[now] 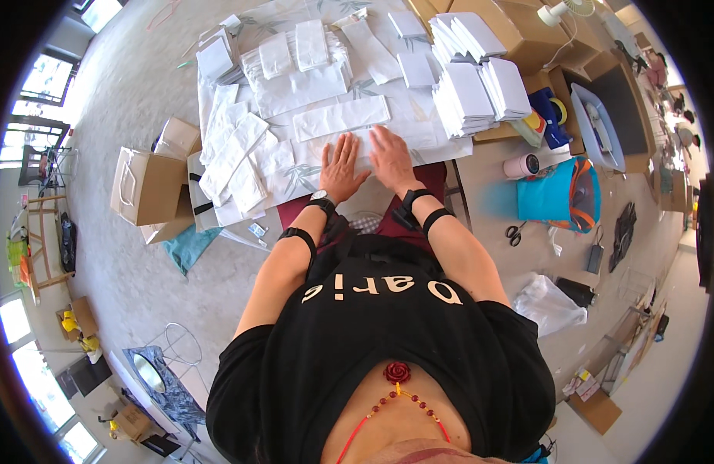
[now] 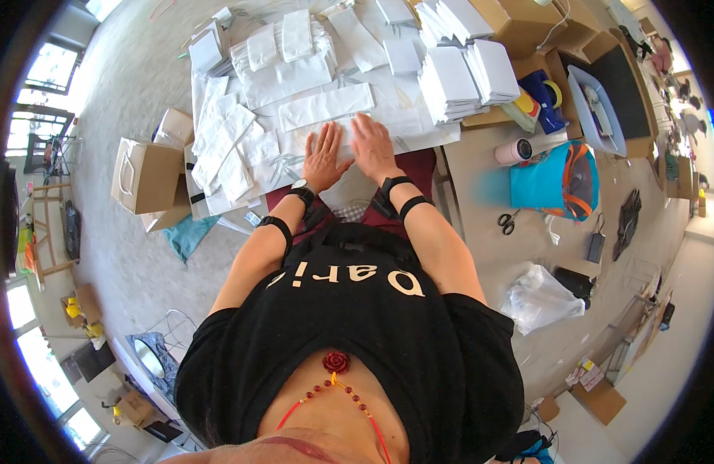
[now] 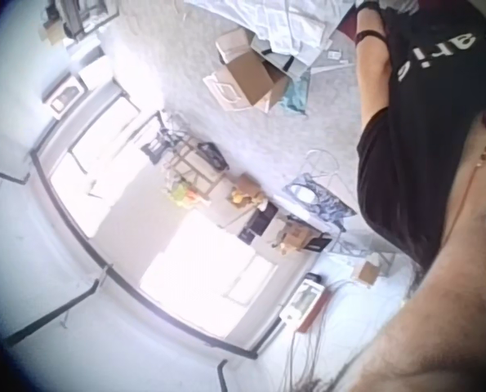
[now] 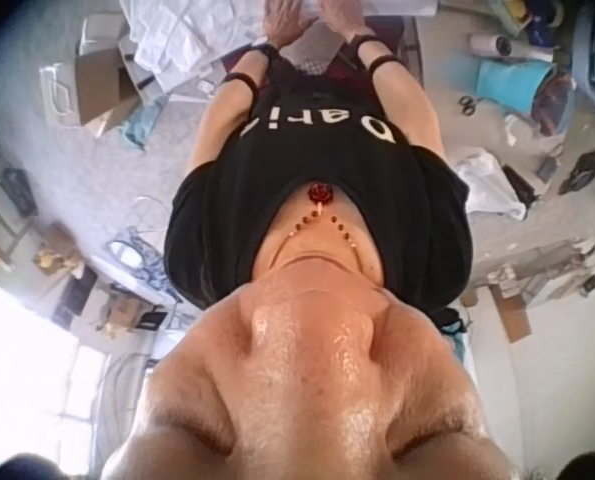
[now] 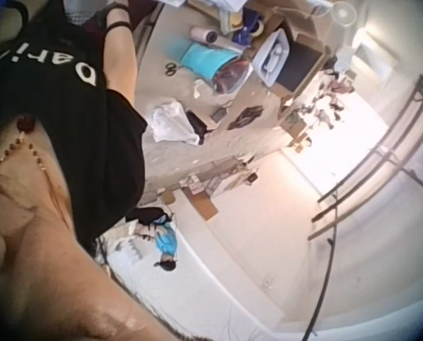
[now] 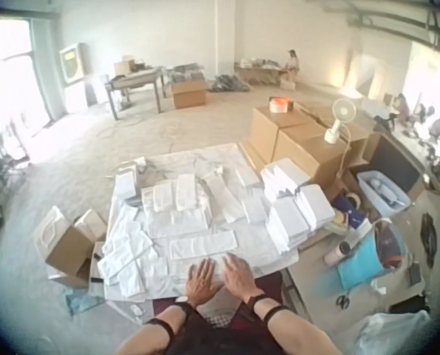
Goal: The person folds a series of small white paper packets by hand, taking them one by one from a pile, folding the edges over, and pressing them flat.
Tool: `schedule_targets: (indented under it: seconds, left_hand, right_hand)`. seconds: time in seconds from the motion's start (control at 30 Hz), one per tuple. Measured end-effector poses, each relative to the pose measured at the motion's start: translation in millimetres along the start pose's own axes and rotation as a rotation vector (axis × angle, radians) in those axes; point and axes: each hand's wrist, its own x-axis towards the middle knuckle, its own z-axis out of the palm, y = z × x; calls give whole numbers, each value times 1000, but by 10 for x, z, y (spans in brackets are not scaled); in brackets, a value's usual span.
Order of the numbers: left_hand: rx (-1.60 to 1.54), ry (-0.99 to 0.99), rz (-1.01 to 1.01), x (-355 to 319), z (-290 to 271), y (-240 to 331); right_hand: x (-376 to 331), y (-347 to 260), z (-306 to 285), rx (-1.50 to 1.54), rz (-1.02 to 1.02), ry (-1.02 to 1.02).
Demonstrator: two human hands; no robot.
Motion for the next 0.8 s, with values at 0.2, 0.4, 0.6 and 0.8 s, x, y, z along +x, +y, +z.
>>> schedule_targets:
  seconds: [0.2,0.4,0.6,0.8]
  left_hand:
    - [-5,5,9,24,-20,30]
    - [-122,-7,5,95,-125,-46]
    - [-308,222,-89,739,-411,-73]
    - [-262,119,-48,1368,-128,25]
  right_hand:
    - [-153,-54,160,-138,-27,-148]
    - [-159,33,238,-110,-45,-158]
    - [-171,33,163,-40,-33,-155]
    - [-143,37,114,-33,-21,-221]
